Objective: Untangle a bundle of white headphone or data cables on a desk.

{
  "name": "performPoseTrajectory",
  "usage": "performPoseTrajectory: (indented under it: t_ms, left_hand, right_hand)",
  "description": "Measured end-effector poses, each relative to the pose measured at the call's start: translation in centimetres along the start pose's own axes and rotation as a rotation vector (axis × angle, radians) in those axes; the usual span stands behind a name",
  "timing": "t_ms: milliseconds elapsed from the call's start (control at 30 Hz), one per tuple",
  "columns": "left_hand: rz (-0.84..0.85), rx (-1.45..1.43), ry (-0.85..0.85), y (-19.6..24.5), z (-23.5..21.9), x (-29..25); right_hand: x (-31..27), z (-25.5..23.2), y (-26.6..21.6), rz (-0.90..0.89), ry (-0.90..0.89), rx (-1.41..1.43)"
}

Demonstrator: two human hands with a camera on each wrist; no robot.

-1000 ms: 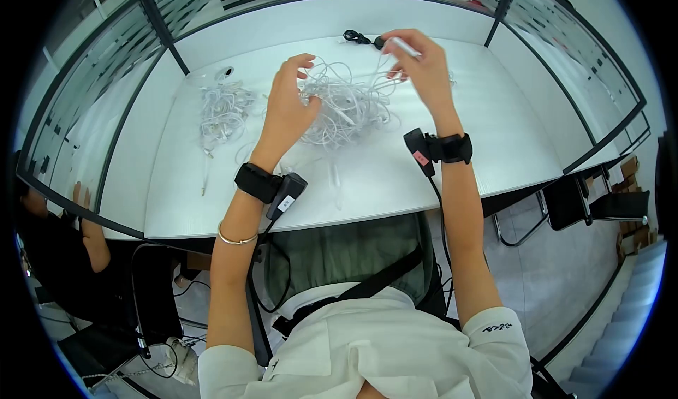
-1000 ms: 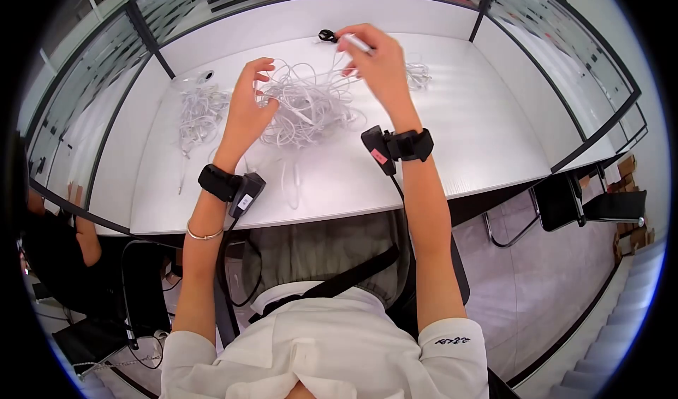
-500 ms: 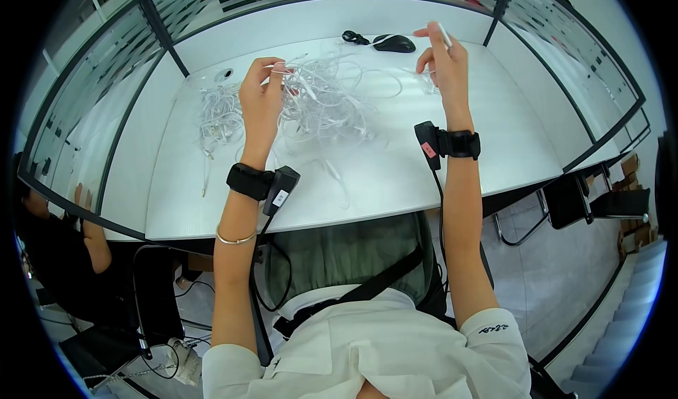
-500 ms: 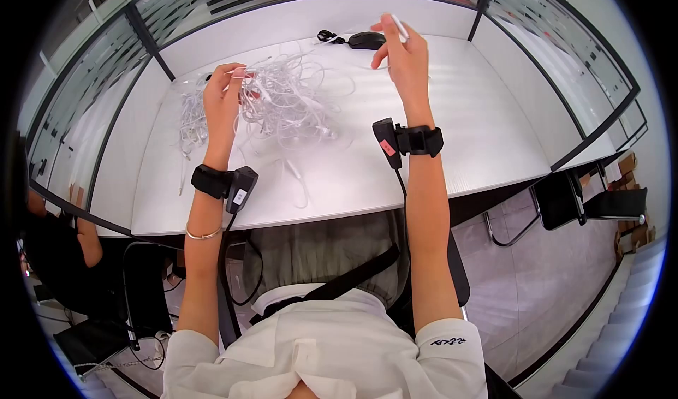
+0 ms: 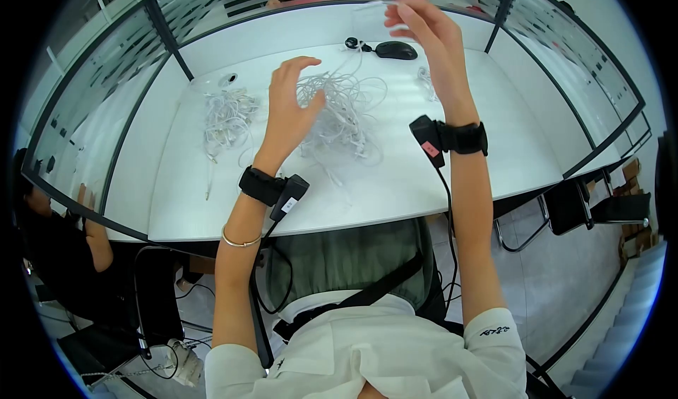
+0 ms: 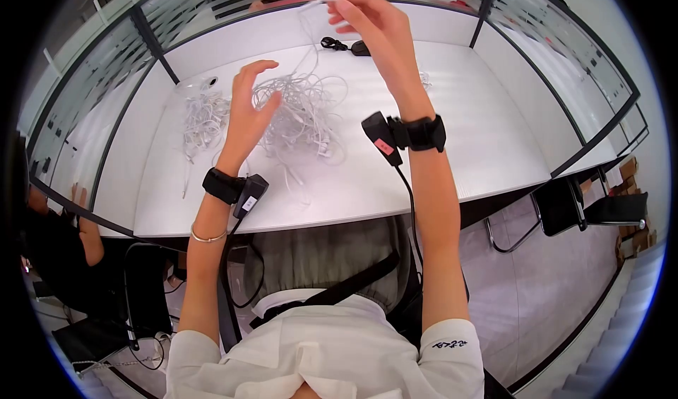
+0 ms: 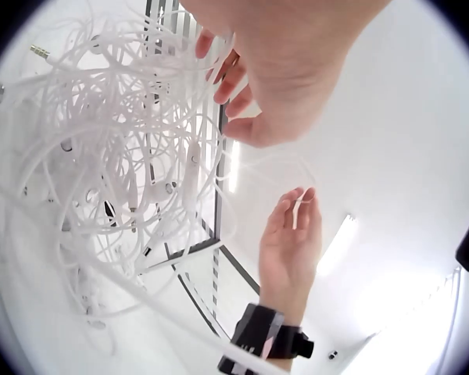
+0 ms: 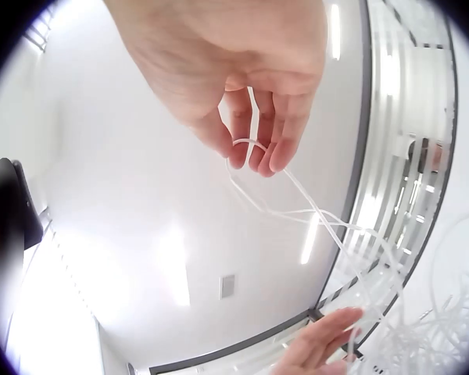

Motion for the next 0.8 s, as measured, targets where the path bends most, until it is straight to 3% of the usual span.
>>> performPoseTrajectory:
  t_ms: [67, 167, 267, 433, 533, 633, 733, 767, 800]
  left_hand:
    - [-0.069, -0.072, -0.127, 0.0, 0.8, -0.1]
    - [-0.120, -0.006, -0.140, -0.1, 1.4, -0.5]
    - [-0.083, 0.167, -0.186, -1.3, 1.7, -0.7]
    - [-0.206, 0.096, -0.114, -1.2, 0.5, -0.2]
    - [-0.253, 0.057, -0.049, -1.5, -0.4, 0.1]
    - [-0.401, -0.038, -0.080, -2.8, -1.3, 0.5]
    - [-0.390, -0.104, -0.047, -3.6, -1.8, 0.7]
    - [-0.370, -0.129, -0.023, -3.8, -1.8, 0.8]
    - [-0.350, -0.136, 0.027, -3.7, -1.8, 1.0]
  right_hand:
    - [1.9, 1.0, -1.7, -0.122, -0.070, -0.023]
    - [5.1, 2.3, -3.2, -0.110, -0.135, 0.021]
    - [8.3, 2.3, -3.5, -0.206, -0.111, 0.070]
    - [11.3, -0.5, -4.2, -0.207, 0.077, 0.015]
    - [11.6, -3.8, -3.9, -0.119, 0.193, -0.222]
    - [12.0, -8.1, -1.2, -0.126, 0.236, -0.173]
    - [10.9, -11.5, 2.5, -0.325, 0.244, -0.421]
    - [11.5, -14.3, 7.2, -0.291, 0.250, -0.371]
    - [10.6, -15.0, 8.0, -0.165, 0.211, -0.470]
Point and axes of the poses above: each hand's wrist, its own x-axis towards the middle knuckle, its own z-axis out of the palm, y = z × x, the point moved 4 cm from there along x, towards the middle knuckle, and after that the axes turned 9 degrees about -z, right-handed, at the moved point
